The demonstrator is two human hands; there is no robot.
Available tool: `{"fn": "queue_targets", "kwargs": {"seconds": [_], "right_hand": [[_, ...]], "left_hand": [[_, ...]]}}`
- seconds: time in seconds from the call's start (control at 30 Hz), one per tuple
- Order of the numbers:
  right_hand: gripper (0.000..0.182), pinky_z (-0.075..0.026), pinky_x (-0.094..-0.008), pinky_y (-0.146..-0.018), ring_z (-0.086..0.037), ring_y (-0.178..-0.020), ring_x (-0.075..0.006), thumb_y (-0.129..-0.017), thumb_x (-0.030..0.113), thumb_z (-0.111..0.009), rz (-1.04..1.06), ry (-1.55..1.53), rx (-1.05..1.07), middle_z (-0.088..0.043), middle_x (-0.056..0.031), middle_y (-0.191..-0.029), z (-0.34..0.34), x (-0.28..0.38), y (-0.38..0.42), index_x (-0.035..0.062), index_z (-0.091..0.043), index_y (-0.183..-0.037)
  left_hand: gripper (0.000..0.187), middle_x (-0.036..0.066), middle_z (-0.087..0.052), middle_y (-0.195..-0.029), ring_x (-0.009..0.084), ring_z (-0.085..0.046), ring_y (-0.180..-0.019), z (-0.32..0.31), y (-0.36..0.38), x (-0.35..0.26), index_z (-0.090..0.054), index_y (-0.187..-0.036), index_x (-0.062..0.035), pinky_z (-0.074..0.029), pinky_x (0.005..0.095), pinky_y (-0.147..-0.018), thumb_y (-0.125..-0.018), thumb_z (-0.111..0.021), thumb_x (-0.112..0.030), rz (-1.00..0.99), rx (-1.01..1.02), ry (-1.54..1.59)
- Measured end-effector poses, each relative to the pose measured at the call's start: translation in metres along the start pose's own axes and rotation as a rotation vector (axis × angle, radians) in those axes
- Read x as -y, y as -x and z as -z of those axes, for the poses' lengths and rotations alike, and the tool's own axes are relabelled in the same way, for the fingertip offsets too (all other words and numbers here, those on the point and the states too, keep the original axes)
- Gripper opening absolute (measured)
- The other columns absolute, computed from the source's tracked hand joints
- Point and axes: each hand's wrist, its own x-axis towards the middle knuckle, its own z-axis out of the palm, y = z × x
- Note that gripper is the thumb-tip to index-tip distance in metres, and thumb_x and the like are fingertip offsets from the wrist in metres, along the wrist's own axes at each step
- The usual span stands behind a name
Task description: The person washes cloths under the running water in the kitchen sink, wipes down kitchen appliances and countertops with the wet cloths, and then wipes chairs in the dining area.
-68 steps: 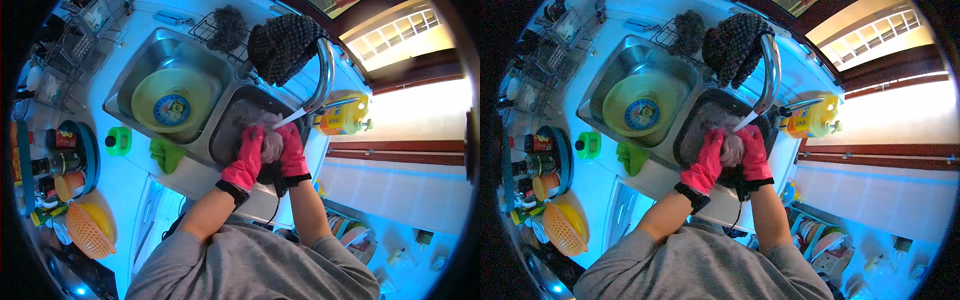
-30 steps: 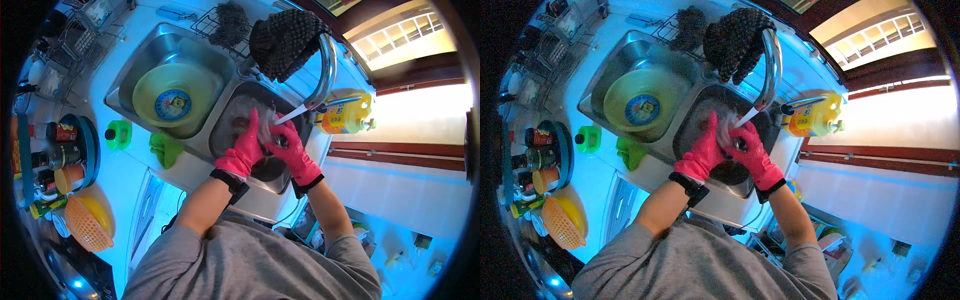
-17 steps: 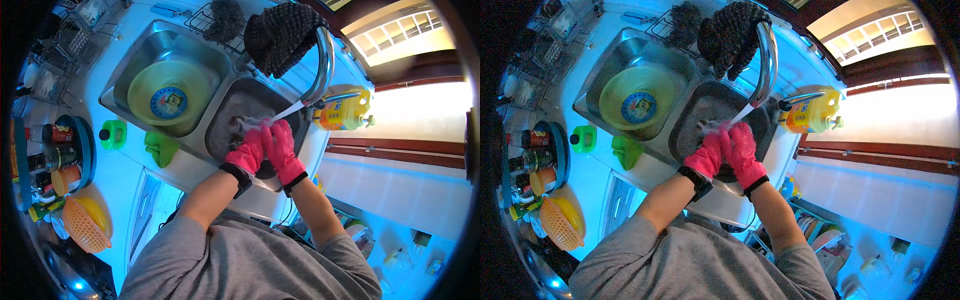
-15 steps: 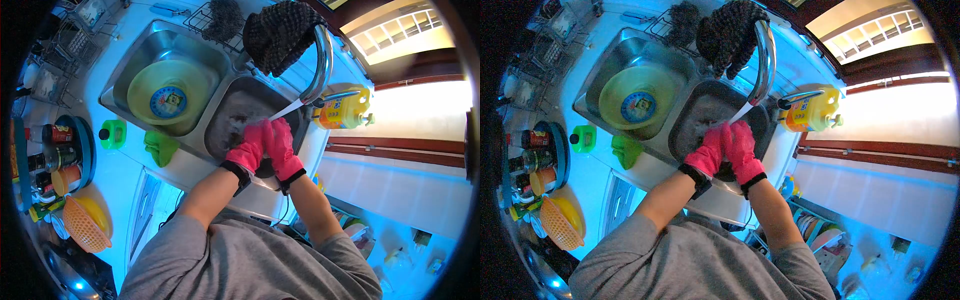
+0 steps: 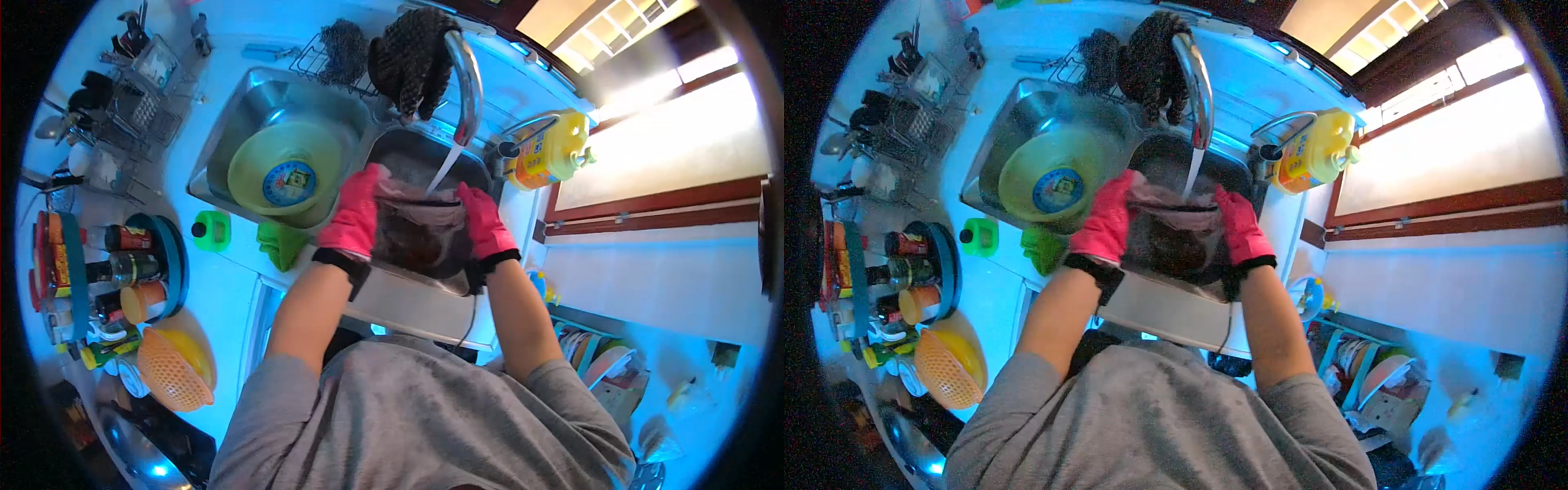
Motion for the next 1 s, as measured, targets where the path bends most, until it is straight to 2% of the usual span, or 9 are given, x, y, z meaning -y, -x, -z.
{"fn": "queue_targets", "kwargs": {"seconds": [0.1,0.17,0.27,0.47,0.53,0.67,0.73,0.93,1.0], "right_hand": [[0.033,-0.047,-0.0339,-0.077,-0.062,-0.085,-0.0185,-0.088,0.033,-0.061,0.054,0.185,0.075,-0.068,-0.0104,-0.091,0.017,0.009,0.024,0.0009,-0.067,-0.097],[0.027,-0.048,-0.0328,-0.075,-0.062,-0.084,-0.0159,-0.085,0.026,-0.065,0.049,0.358,0.052,-0.067,-0.0076,-0.09,0.022,0.014,0.032,0.0013,-0.067,-0.096],[0.028,-0.049,-0.0323,-0.077,-0.062,-0.084,-0.0151,-0.081,0.02,-0.069,0.246,0.279,0.32,-0.067,-0.0074,-0.093,0.007,0.04,0.037,0.0024,-0.065,-0.103],[0.045,-0.049,-0.0312,-0.083,-0.06,-0.091,-0.0163,-0.074,0.01,-0.073,0.429,0.005,0.422,-0.064,-0.0091,-0.103,-0.044,0.075,0.054,0.0048,-0.058,-0.116],[0.043,-0.05,-0.0337,-0.08,-0.061,-0.092,-0.0173,-0.075,0.012,-0.072,0.492,0.383,0.54,-0.065,-0.0099,-0.102,-0.042,0.03,0.032,0.0048,-0.058,-0.115],[0.044,-0.051,-0.0367,-0.074,-0.064,-0.082,-0.0209,-0.075,0.022,-0.074,0.147,0.497,0.411,-0.068,-0.0083,-0.089,-0.013,-0.004,0.043,0.0032,-0.059,-0.112],[0.042,-0.051,-0.0358,-0.07,-0.064,-0.079,-0.0197,-0.077,0.023,-0.073,0.255,0.559,0.341,-0.067,-0.0078,-0.085,0.002,-0.011,0.029,0.0029,-0.06,-0.11],[0.034,-0.051,-0.0288,-0.066,-0.062,-0.075,-0.0142,-0.085,0.029,-0.067,0.131,0.261,0.302,-0.064,-0.0061,-0.083,0.025,0.121,0.05,0.0026,-0.062,-0.107],[0.034,-0.051,-0.027,-0.068,-0.062,-0.076,-0.0133,-0.087,0.029,-0.065,0.138,0.167,0.319,-0.063,-0.0058,-0.086,0.02,0.147,0.063,0.0025,-0.061,-0.108]], "left_hand": [[0.043,0.01,-0.064,-0.103,0.0255,-0.062,-0.095,-0.004,0.033,-0.06,-0.06,-0.112,-0.0088,-0.05,0.0419,-0.078,-0.085,-0.062,-0.042,0.073,-0.095,0.119],[0.046,0.012,-0.061,-0.112,0.0273,-0.061,-0.1,-0.01,0.031,-0.073,-0.056,-0.119,-0.0064,-0.051,0.043,-0.081,-0.089,-0.059,-0.041,0.062,0.137,0.204],[0.044,0.013,-0.06,-0.113,0.0279,-0.06,-0.101,-0.036,0.038,-0.084,-0.055,-0.119,-0.0039,-0.051,0.0423,-0.085,-0.09,-0.059,-0.037,0.094,0.308,0.192],[0.044,0.016,-0.059,-0.116,0.0315,-0.059,-0.106,-0.074,0.052,-0.104,-0.052,-0.122,-0.0003,-0.051,0.0443,-0.088,-0.09,-0.061,-0.03,0.148,0.326,0.212],[0.044,0.017,-0.059,-0.117,0.032,-0.059,-0.106,-0.07,0.054,-0.116,-0.052,-0.122,-0.0001,-0.051,0.0443,-0.088,-0.09,-0.061,-0.03,0.079,0.333,0.192],[0.045,0.019,-0.059,-0.115,0.033,-0.06,-0.101,-0.068,0.066,-0.143,-0.051,-0.122,0.0,-0.051,0.044,-0.087,-0.09,-0.061,-0.03,-0.152,0.174,0.229],[0.042,0.019,-0.059,-0.114,0.0331,-0.061,-0.099,-0.039,0.04,-0.137,-0.052,-0.12,-0.0013,-0.051,0.0441,-0.086,-0.091,-0.06,-0.03,-0.172,0.166,0.281],[0.037,0.016,-0.059,-0.115,0.0292,-0.059,-0.101,-0.028,0.014,-0.117,-0.054,-0.115,-0.004,-0.05,0.0412,-0.087,-0.093,-0.055,-0.034,-0.186,-0.019,0.299],[0.039,0.015,-0.058,-0.116,0.0283,-0.058,-0.104,-0.046,0.03,-0.11,-0.053,-0.117,-0.0036,-0.049,0.0406,-0.09,-0.093,-0.057,-0.034,-0.236,0.147,0.156]]}}
